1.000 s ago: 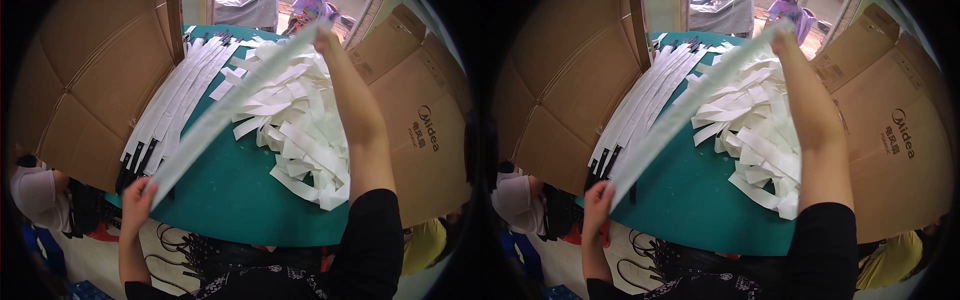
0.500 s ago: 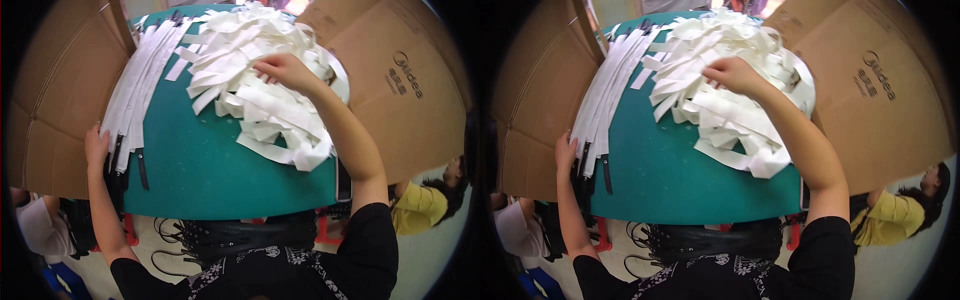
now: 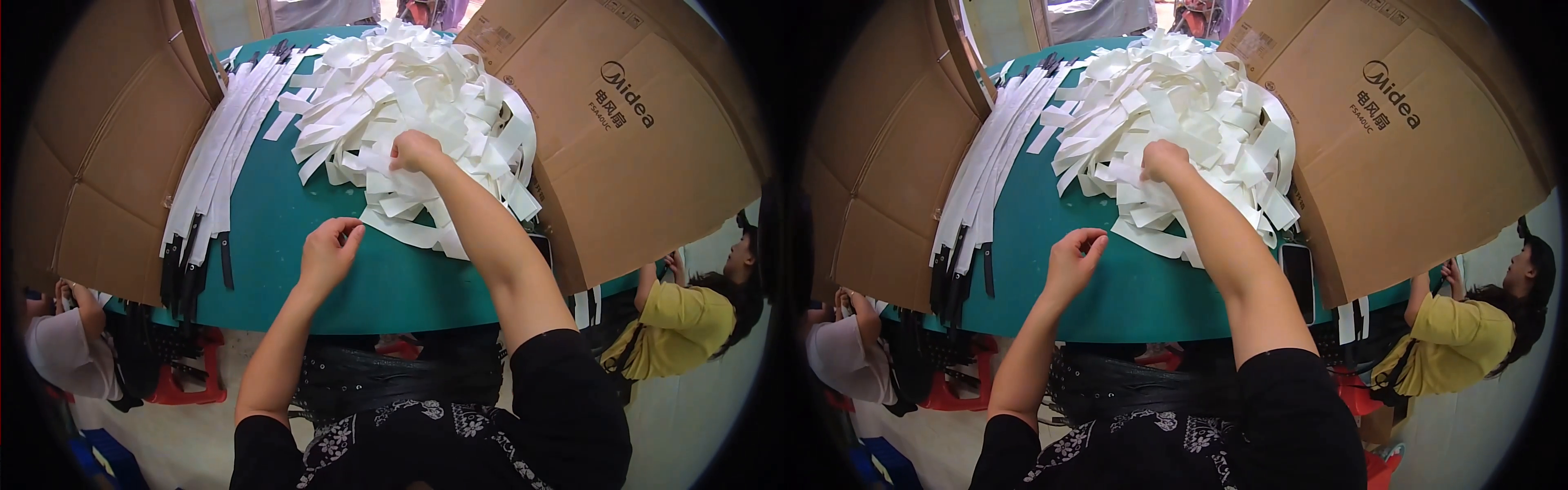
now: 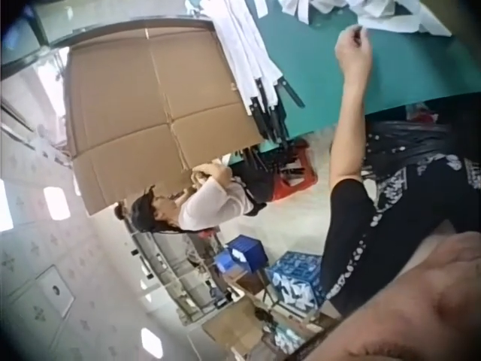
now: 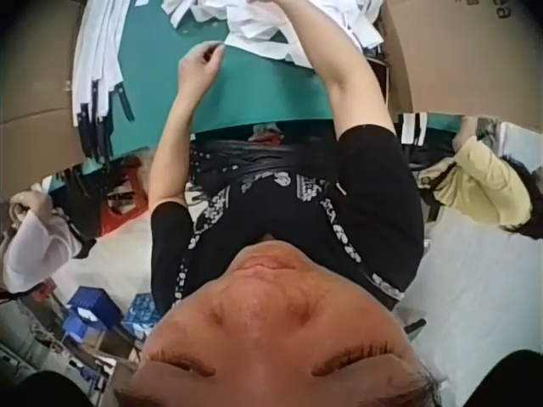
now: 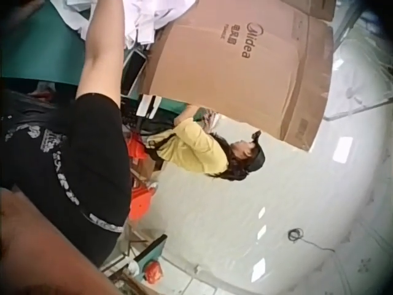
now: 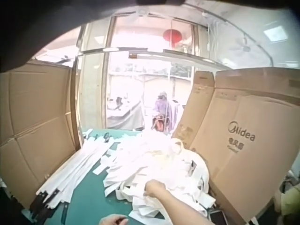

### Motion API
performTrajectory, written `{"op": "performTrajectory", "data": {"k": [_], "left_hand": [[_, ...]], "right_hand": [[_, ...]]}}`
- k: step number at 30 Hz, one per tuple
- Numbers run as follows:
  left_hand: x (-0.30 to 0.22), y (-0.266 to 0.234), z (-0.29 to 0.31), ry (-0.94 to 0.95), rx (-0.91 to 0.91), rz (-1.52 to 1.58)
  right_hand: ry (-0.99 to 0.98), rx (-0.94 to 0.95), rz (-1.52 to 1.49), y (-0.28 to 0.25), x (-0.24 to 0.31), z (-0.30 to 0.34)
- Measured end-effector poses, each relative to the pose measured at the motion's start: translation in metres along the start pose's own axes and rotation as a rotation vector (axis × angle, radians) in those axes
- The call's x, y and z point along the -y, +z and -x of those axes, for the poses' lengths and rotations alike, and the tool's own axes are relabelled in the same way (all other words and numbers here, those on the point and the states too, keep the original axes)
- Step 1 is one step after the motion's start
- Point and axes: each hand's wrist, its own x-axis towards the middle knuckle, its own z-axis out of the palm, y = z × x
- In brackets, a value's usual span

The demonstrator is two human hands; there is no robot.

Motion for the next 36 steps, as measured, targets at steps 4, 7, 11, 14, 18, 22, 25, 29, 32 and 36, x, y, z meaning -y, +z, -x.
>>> {"op": "performTrajectory", "data": {"k": [4, 7, 11, 14, 18, 22, 25, 29, 32, 36], "left_hand": [[0.018, 0.000, -0.010, -0.200, -0.069, 0.261], [0.009, -0.010, -0.019, -0.298, -0.017, 0.579], [-0.010, -0.016, -0.012, -0.030, 0.064, 0.229], [-0.036, -0.022, 0.007, 0.144, 0.071, 0.095], [-0.040, -0.020, 0.039, 0.132, 0.307, 0.117], [-0.034, 0.004, 0.092, -0.232, 0.244, 0.410], [-0.032, 0.026, 0.126, -0.263, 0.205, 0.545], [-0.045, 0.024, 0.147, 0.406, 0.200, -0.030], [-0.043, 0.023, 0.150, 0.922, 0.299, -0.196], [-0.048, 0.027, 0.150, 1.019, 0.345, -0.244]], "right_hand": [[-0.184, -0.075, -0.214, -0.014, 0.009, 0.034], [-0.412, -0.143, -0.268, -0.019, 0.017, 0.088], [-0.459, -0.177, -0.340, -0.017, 0.009, 0.135], [-0.521, -0.188, -0.410, -0.007, 0.000, 0.164], [-0.508, -0.436, -0.475, 0.012, 0.000, 0.206], [-0.283, -0.362, -0.936, 0.068, 0.015, 0.279], [-0.090, 0.038, -1.349, 0.130, 0.026, 0.313], [0.300, 0.214, -2.132, 0.143, 0.024, 0.331], [0.289, 0.225, -1.883, 0.143, 0.020, 0.337], [0.307, 0.217, -1.871, 0.144, 0.020, 0.340]]}}
